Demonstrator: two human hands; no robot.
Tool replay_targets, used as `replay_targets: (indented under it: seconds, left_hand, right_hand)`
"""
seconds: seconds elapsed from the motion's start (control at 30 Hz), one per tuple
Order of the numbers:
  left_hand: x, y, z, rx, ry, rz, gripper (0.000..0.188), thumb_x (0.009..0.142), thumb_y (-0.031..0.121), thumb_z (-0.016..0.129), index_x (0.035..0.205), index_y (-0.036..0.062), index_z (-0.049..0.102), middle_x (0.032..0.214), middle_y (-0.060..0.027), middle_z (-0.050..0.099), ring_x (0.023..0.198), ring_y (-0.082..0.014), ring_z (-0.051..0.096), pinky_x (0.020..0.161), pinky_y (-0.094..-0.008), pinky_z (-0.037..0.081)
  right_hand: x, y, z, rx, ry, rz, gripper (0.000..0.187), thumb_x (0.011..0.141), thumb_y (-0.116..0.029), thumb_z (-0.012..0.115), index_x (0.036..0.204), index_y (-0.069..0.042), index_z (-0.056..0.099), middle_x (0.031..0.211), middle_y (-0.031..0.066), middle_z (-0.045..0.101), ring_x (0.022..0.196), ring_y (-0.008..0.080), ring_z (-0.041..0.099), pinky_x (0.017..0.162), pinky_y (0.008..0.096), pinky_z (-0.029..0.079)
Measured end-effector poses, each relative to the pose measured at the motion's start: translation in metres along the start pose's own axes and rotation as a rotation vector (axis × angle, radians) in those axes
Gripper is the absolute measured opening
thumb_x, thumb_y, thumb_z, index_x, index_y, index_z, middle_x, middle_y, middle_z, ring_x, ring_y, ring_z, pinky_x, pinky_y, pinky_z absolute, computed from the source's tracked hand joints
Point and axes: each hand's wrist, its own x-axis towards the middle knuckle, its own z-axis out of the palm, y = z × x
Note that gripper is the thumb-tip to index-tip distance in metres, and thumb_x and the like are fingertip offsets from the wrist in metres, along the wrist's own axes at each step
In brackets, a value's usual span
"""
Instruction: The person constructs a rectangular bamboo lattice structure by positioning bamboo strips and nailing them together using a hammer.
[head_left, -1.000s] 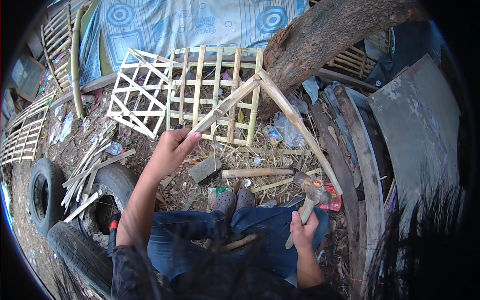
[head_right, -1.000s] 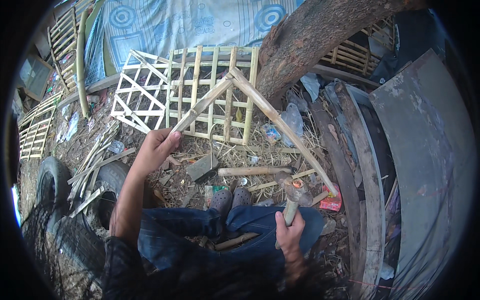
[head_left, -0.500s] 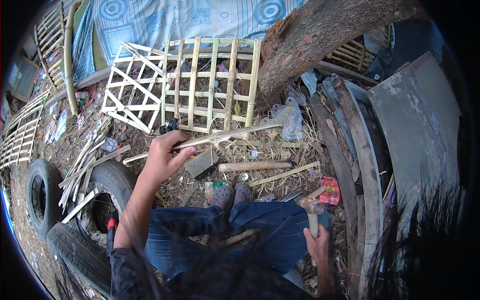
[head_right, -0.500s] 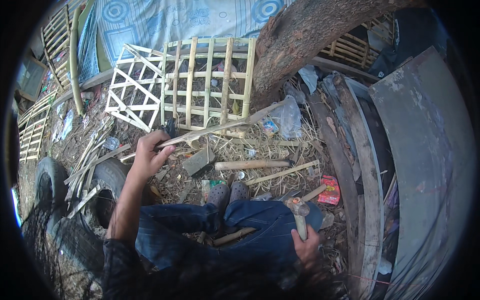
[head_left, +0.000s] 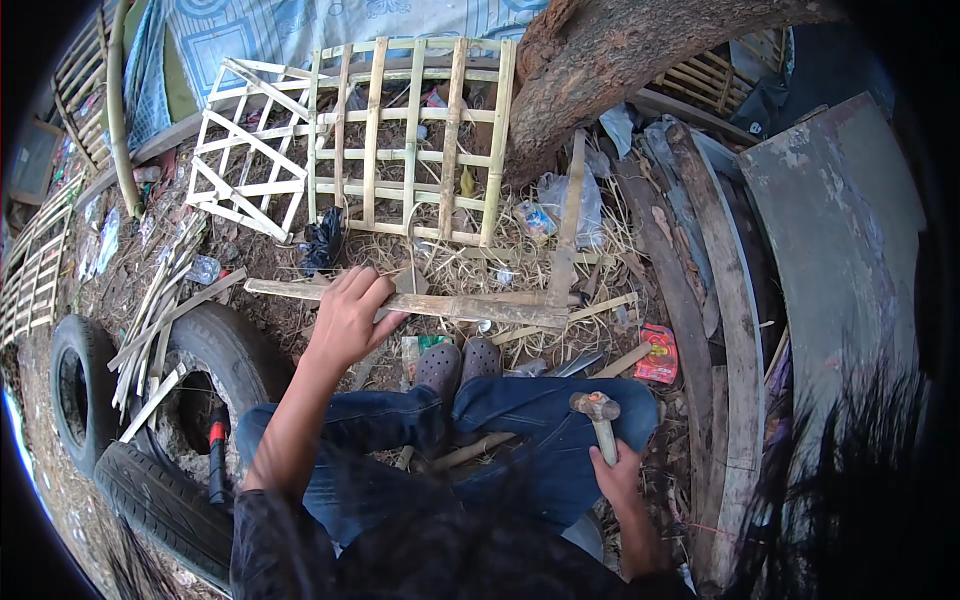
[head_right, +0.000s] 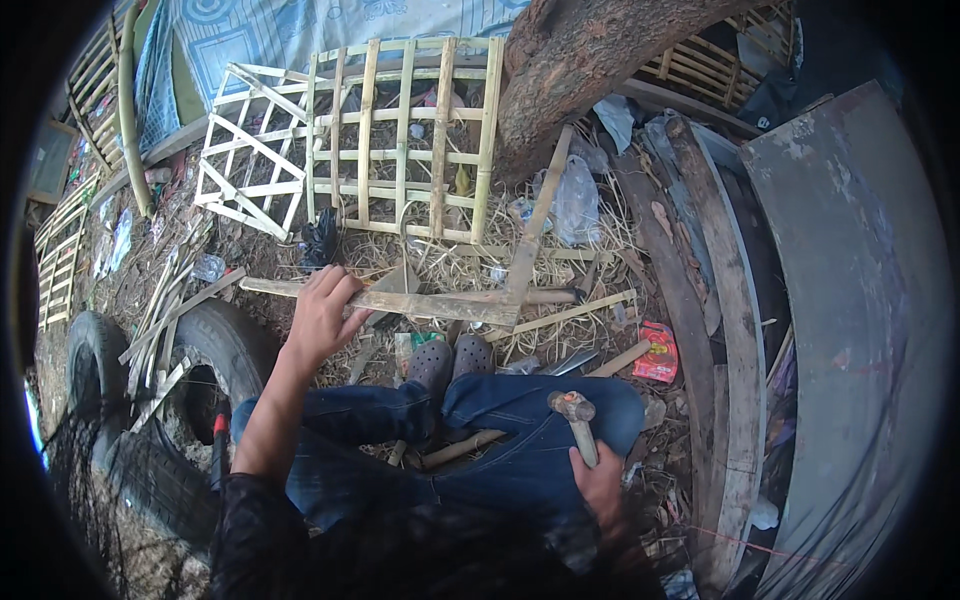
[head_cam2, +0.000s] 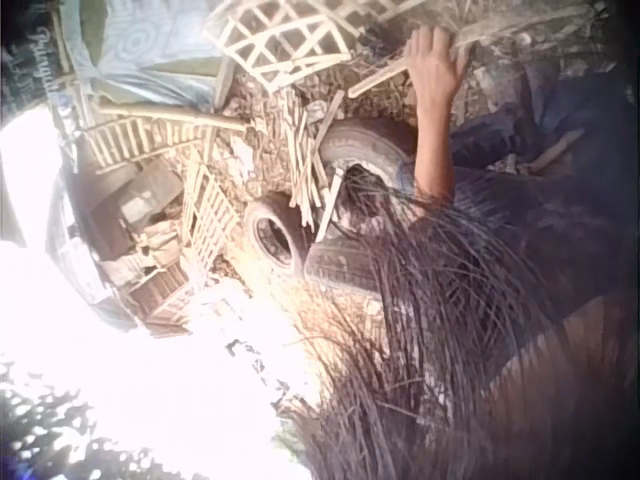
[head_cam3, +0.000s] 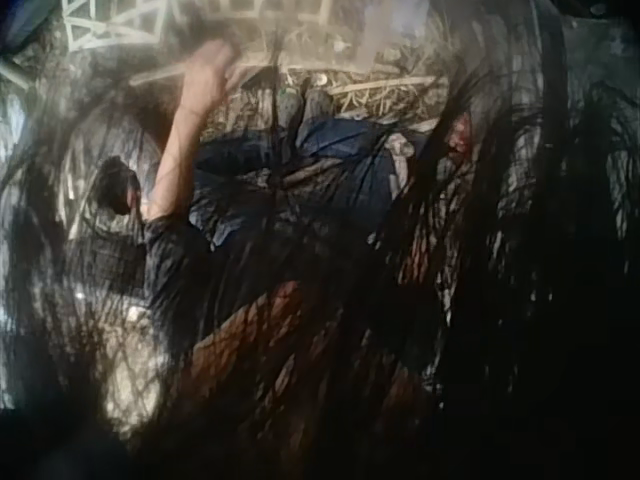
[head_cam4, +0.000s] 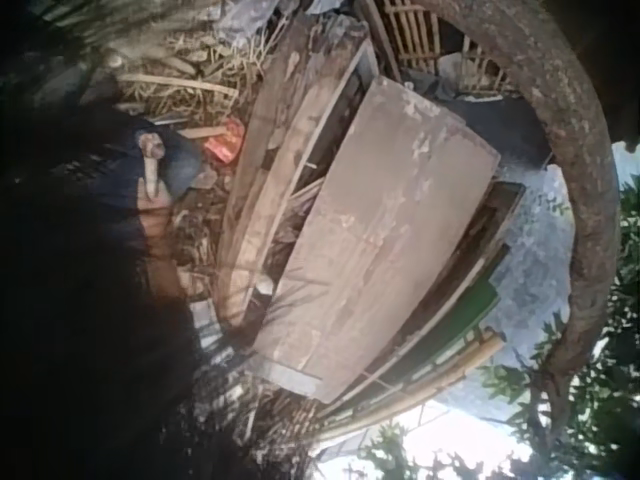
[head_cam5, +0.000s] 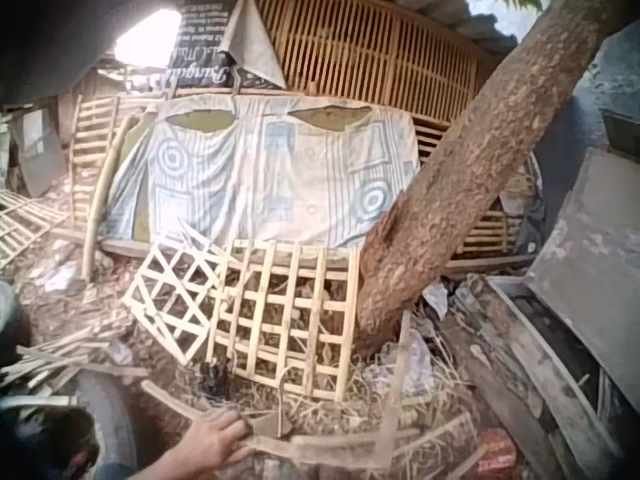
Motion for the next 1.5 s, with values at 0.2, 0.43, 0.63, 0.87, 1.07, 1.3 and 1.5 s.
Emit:
replay_targets:
  seconds: [0.2, 0.43, 0.63, 0.87, 1.07, 1.3, 1.5]
  left_hand:
    - [0.003, 0.009, 0.016, -0.05, -0.006, 0.032, 0.03, 0.074, 0.027, 0.069, 0.087, 0.0047, 0.053, 0.079, -0.0104, 0.048, 0.076, -0.0308, 0.051, 0.068, -0.0414, 0.043]
    - [-0.001, 0.012, 0.024, -0.212, 0.047, -0.024, 0.023, 0.082, 0.02, 0.065, 0.087, -0.0001, 0.055, 0.076, -0.0143, 0.054, 0.069, -0.0343, 0.055, 0.062, -0.0412, 0.044]
    - [0.0, 0.005, 0.036, -0.522, 0.071, -0.542, 0.028, 0.094, 0.02, 0.057, 0.079, -0.0026, 0.053, 0.061, -0.0072, 0.05, 0.057, -0.019, 0.052, 0.054, -0.0347, 0.041]
    - [0.016, 0.0, 0.04, -1.29, 0.001, -0.814, 0.04, 0.103, 0.037, 0.04, 0.079, 0.0065, 0.049, 0.055, 0.0076, 0.029, 0.044, -0.0019, 0.024, 0.039, -0.0203, 0.019]
    - [0.023, -0.026, 0.036, -1.363, -0.14, -0.869, 0.042, 0.102, 0.042, 0.037, 0.082, 0.0082, 0.051, 0.053, 0.0067, 0.029, 0.042, -0.004, 0.025, 0.037, -0.0214, 0.02]
    - [0.019, -0.04, 0.054, -1.464, -0.144, -1.068, 0.042, 0.102, 0.043, 0.039, 0.082, 0.0083, 0.05, 0.054, 0.0072, 0.026, 0.042, -0.0044, 0.021, 0.038, -0.0218, 0.019]
    - [0.004, -0.05, 0.062, -1.366, -0.256, -1.104, 0.04, 0.101, 0.044, 0.04, 0.08, 0.0108, 0.048, 0.054, 0.0074, 0.026, 0.042, -0.0048, 0.02, 0.038, -0.0223, 0.019]
  right_hand:
    - [0.003, -0.001, -0.002, -0.042, 0.023, -0.061, 0.028, 0.078, -0.012, 0.073, 0.068, 0.0, 0.05, 0.055, 0.0096, 0.051, 0.05, 0.0137, 0.045, 0.05, 0.0346, 0.039]
    - [0.004, 0.005, 0.001, -0.081, 0.047, -0.025, 0.023, 0.076, -0.015, 0.072, 0.071, 0.001, 0.055, 0.058, 0.0163, 0.057, 0.051, 0.0317, 0.057, 0.053, 0.0393, 0.045]
    - [0.006, 0.014, 0.0, -0.1, 0.03, -0.004, 0.023, 0.075, -0.016, 0.072, 0.072, 0.0, 0.056, 0.06, 0.0184, 0.058, 0.059, 0.0395, 0.06, 0.055, 0.0406, 0.046]
    - [0.005, 0.014, 0.0, -0.062, 0.015, -0.009, 0.021, 0.075, -0.013, 0.07, 0.072, 0.001, 0.056, 0.06, 0.0198, 0.058, 0.061, 0.0407, 0.06, 0.054, 0.0414, 0.046]
    - [0.006, -0.007, -0.003, -0.087, 0.009, 0.011, 0.02, 0.076, -0.011, 0.068, 0.071, 0.002, 0.054, 0.059, 0.0158, 0.056, 0.057, 0.0278, 0.055, 0.053, 0.0387, 0.043]
    - [0.008, 0.005, -0.001, -0.088, 0.003, 0.024, 0.022, 0.075, -0.013, 0.069, 0.073, 0.003, 0.055, 0.063, 0.0221, 0.059, 0.063, 0.0423, 0.06, 0.056, 0.0421, 0.046]
    - [0.01, -0.002, -0.003, -0.084, -0.016, 0.029, 0.023, 0.075, -0.014, 0.07, 0.072, 0.002, 0.054, 0.061, 0.021, 0.057, 0.06, 0.0408, 0.06, 0.054, 0.041, 0.046]
